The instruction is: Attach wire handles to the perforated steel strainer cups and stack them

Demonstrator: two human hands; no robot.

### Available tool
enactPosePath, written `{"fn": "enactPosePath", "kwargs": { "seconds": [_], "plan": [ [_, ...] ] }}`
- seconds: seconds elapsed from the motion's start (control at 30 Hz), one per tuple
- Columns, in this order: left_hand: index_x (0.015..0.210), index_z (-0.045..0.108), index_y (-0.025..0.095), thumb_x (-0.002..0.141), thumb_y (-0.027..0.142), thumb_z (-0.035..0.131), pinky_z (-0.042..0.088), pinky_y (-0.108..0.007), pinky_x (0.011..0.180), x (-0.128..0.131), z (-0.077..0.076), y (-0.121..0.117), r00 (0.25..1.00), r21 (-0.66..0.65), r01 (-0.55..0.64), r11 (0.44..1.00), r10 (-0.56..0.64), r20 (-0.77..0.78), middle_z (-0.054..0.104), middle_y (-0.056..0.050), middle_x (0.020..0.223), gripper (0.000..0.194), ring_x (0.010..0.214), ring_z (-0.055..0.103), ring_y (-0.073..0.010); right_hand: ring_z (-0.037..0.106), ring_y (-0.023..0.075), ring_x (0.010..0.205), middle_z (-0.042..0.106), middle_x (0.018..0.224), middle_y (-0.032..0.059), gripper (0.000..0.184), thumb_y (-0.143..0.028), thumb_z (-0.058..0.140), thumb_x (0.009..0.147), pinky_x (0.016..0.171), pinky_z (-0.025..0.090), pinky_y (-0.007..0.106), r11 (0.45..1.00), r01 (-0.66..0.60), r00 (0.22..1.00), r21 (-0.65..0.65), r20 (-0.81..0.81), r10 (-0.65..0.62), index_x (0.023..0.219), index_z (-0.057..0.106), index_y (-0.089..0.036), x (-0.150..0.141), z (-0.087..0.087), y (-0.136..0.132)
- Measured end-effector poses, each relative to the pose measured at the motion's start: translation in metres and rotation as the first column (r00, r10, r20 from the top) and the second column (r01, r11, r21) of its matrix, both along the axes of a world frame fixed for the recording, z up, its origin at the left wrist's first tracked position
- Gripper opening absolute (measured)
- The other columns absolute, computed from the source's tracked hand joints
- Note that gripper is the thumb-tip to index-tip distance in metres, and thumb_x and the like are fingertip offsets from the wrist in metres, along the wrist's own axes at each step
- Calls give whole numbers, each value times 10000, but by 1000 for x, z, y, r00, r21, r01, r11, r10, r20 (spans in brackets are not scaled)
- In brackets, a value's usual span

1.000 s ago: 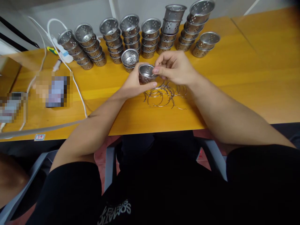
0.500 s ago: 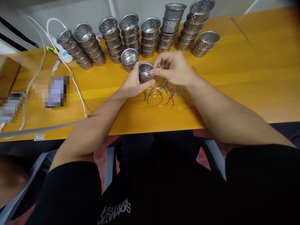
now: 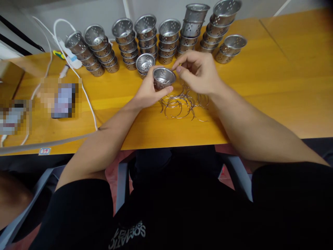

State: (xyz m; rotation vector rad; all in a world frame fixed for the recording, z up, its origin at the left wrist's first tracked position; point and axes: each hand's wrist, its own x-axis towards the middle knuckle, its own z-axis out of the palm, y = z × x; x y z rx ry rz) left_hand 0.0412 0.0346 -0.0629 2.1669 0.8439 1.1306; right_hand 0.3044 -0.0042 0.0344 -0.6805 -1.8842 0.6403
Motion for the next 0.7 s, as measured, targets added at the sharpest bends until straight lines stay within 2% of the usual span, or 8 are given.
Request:
{"fn": "enactPosePath", "kwargs": {
  "seconds": [0.1,0.23,0.4,0.47,0.57,0.63,0.7],
  "plan": [
    [1844,439,228,1243,762,839,615,-659,1440,0,-2,3,1000,3,-27,1000,27,8,712,-202,1658,898,1597,789,-410,752,383,1049,885,1264,163,358,-733,967,1118,875,654,606,998,-8,997,70,74,3,1098,970,-376,6,1,1],
    [1828,441,221,1230,890,774,620,-669,1448,-3,-6,6,999,58,16,998,-18,37,686,-210,1706,957,1628,762,-419,774,422,1303,884,1420,141,195,-564,947,1086,1113,721,653,992,-70,980,101,190,50,1177,1009,-403,8,-4,4],
    [1885,414,309,1187,981,750,628,-686,1452,-6,-5,5,999,54,29,998,-31,30,697,-162,1748,1026,1613,740,-405,783,461,1508,838,1571,108,375,-385,913,1006,1397,650,725,980,-170,962,100,232,143,1367,1013,-405,6,-10,3],
    [1910,401,293,1195,983,729,626,-688,1457,-6,-2,2,999,62,37,997,-39,22,681,-168,1779,1047,1637,727,-414,781,476,1538,838,1569,98,399,-356,922,987,1436,625,751,982,-179,960,68,232,159,1372,1008,-417,6,-10,2],
    [1945,381,303,1225,919,751,625,-658,1470,-4,4,-3,1000,55,22,998,-21,-18,670,-163,1804,1017,1681,714,-411,790,484,1532,836,1571,118,416,-336,919,980,1435,622,764,976,-197,957,89,235,172,1380,1014,-397,6,-9,0],
    [1944,379,292,1228,853,799,629,-652,1464,-3,8,-6,1000,49,-1,999,2,-22,677,-182,1775,1001,1679,726,-413,796,471,1512,845,1565,119,390,-362,918,1003,1418,638,736,979,-177,961,103,232,150,1381,1012,-394,4,-8,-1],
    [1929,377,263,1220,810,825,628,-652,1458,-3,9,-7,1000,59,-17,998,17,-5,672,-209,1752,1001,1670,738,-422,806,452,1463,863,1536,115,379,-406,923,1033,1336,691,690,985,-136,972,109,209,111,1403,1002,-401,2,-7,-2]
  ]
}}
